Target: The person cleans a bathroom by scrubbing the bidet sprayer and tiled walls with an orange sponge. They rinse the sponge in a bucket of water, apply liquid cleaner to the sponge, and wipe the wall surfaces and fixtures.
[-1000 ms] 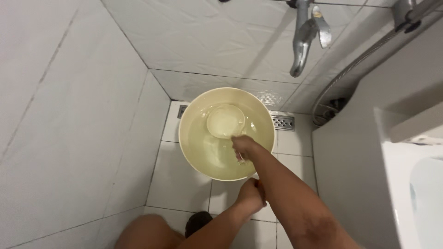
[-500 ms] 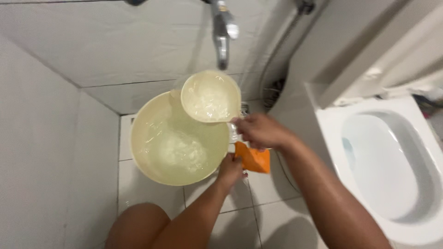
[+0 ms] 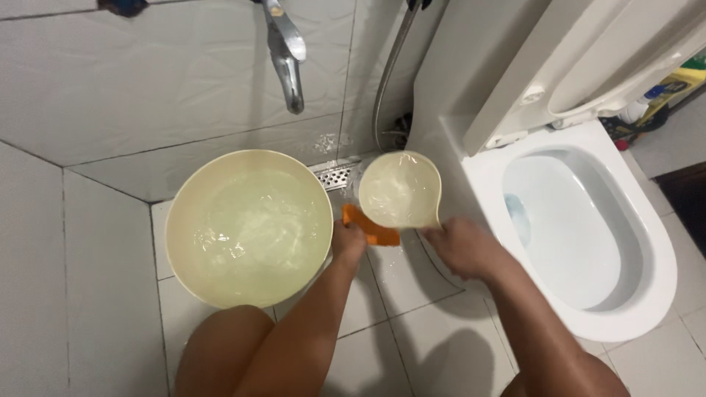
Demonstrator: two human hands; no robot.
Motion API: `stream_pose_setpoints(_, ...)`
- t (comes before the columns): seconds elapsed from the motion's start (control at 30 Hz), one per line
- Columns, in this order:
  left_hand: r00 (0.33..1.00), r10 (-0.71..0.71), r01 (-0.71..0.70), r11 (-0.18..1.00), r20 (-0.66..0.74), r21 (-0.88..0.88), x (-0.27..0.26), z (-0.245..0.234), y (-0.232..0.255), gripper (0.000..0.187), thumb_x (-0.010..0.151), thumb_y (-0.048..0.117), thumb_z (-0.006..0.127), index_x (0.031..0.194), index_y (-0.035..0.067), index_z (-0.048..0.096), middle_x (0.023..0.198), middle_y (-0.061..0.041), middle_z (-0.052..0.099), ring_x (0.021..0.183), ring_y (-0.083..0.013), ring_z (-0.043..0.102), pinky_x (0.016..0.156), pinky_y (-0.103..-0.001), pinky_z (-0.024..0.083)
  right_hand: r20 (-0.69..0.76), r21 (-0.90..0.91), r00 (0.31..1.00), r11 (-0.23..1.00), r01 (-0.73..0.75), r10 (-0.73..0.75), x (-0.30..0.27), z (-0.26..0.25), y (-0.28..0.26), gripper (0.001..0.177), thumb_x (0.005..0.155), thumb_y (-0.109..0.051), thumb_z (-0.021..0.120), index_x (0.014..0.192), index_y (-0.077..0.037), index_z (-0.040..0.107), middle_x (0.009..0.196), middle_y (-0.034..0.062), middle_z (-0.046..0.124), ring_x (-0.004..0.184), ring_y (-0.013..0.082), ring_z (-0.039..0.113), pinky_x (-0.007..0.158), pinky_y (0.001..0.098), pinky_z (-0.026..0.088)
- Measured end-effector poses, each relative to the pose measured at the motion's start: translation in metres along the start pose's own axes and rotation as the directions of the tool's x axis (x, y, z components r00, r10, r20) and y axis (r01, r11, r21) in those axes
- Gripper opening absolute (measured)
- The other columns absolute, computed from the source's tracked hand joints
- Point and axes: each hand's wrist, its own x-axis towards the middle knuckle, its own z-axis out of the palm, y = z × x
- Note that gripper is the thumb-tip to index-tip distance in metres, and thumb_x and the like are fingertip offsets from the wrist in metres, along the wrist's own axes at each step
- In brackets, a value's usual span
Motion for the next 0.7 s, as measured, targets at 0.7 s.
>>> stream_pose_setpoints(0.7,0.974,-0.139,0.151,0.987,0.179,-0.054,0.006,-0.006,0.002,0.043,0.094,0.037,0.053,0.120,0.003,0.060,0.110,-0.015,0.068,0.099,-0.0247,0.064,0.090,-0.035,0.049,-0.148,-0.001,0.987,0.997,-0.072,0.071,-0.014,0.065,0.056,0.053,0.093,-0.043,0.045,0.083,0.004,0.067,0.083,0.0309,0.065,0.087,0.0477,0.062,0.082,0.0510,0.049)
